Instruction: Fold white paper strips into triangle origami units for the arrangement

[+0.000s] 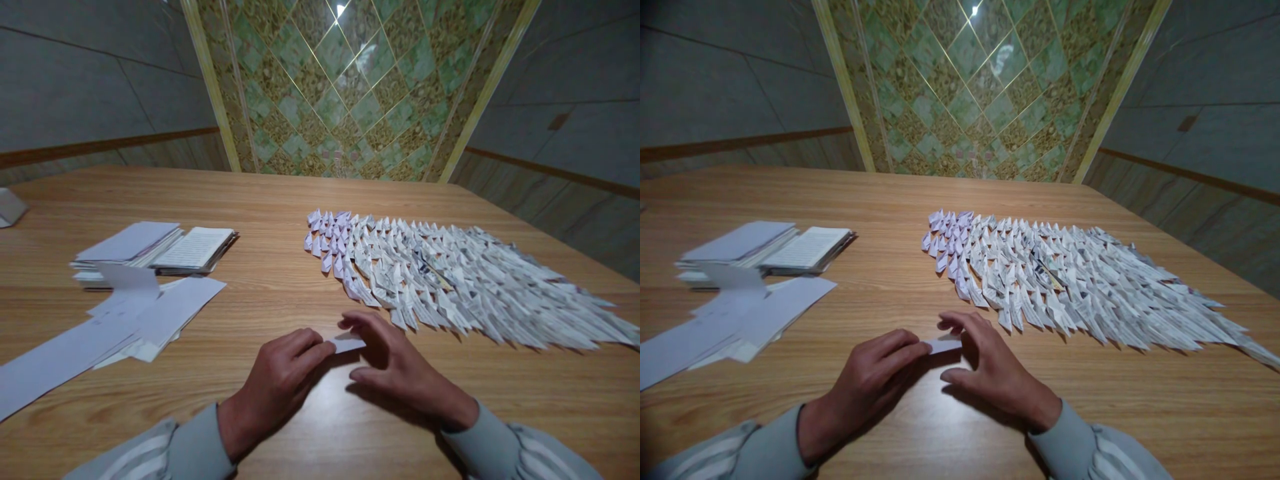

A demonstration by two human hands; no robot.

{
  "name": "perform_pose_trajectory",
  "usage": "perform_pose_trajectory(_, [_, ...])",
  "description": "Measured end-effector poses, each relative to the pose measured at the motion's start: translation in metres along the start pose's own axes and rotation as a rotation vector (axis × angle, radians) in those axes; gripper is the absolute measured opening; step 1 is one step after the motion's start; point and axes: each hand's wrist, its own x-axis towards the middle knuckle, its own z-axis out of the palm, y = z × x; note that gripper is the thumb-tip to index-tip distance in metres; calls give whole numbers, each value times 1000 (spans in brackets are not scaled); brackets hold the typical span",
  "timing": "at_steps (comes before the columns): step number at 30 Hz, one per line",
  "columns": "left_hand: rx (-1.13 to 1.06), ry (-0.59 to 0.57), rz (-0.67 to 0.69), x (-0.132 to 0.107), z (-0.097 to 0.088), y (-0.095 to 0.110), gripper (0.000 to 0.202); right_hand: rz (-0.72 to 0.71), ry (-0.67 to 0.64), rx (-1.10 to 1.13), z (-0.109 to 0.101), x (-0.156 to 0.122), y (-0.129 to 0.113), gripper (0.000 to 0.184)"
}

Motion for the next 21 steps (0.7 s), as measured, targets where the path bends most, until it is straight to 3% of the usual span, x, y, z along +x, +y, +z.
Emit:
perform_pose_trajectory(3, [50,-40,46,-1,-2,1,18,-147,-69,-315,1,2,-2,21])
perform_pose_trajectory(5, [108,-74,83,-1,-3,2,23,-188,-139,-417,1,3,-3,9])
perform_pose_trajectory(9, [167,-150,120,-5,-5,2,33,-215,-210,-488,0,3,-2,5])
perform_pose_trajectory(14, [133,-190,132,-17,-10,2,28,-210,-221,-462,-3,3,-1,2])
perform_pose_trajectory(21, [164,-290,127,-23,-16,7,28,-59,-128,-391,4,11,5,11])
